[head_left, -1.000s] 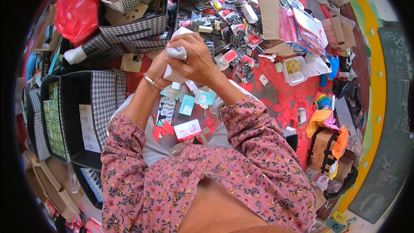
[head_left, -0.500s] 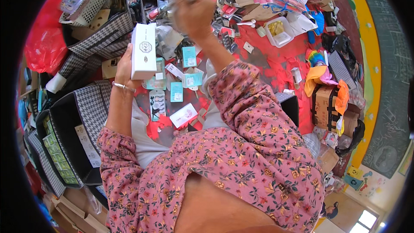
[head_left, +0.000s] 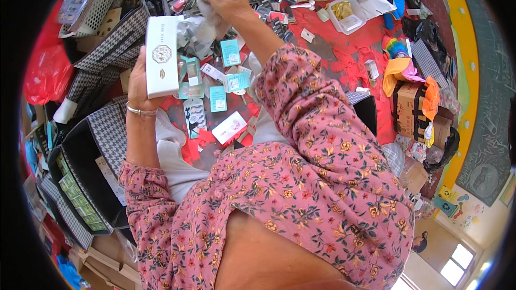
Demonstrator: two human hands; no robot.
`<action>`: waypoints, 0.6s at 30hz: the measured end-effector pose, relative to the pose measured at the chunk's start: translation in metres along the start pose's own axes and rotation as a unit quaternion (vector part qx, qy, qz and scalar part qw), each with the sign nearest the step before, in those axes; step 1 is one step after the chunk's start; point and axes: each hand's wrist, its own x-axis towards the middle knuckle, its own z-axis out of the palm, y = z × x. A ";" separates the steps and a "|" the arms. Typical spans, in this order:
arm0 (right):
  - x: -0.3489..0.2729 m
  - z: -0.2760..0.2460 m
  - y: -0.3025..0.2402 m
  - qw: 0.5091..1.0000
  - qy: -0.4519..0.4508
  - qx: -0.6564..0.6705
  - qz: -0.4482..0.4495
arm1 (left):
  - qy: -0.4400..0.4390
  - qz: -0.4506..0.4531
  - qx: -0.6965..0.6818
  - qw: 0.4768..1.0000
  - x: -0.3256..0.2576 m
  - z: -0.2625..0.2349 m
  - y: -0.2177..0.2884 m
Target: The person sits on the floor and sorts through piles of small boxes and packages, wiping some of the boxes with a cloth by hand before placing them into larger storage bins.
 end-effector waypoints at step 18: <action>-0.048 0.024 -0.013 0.844 -0.430 0.170 0.271 | -0.056 0.103 0.046 0.992 -0.003 -0.016 0.023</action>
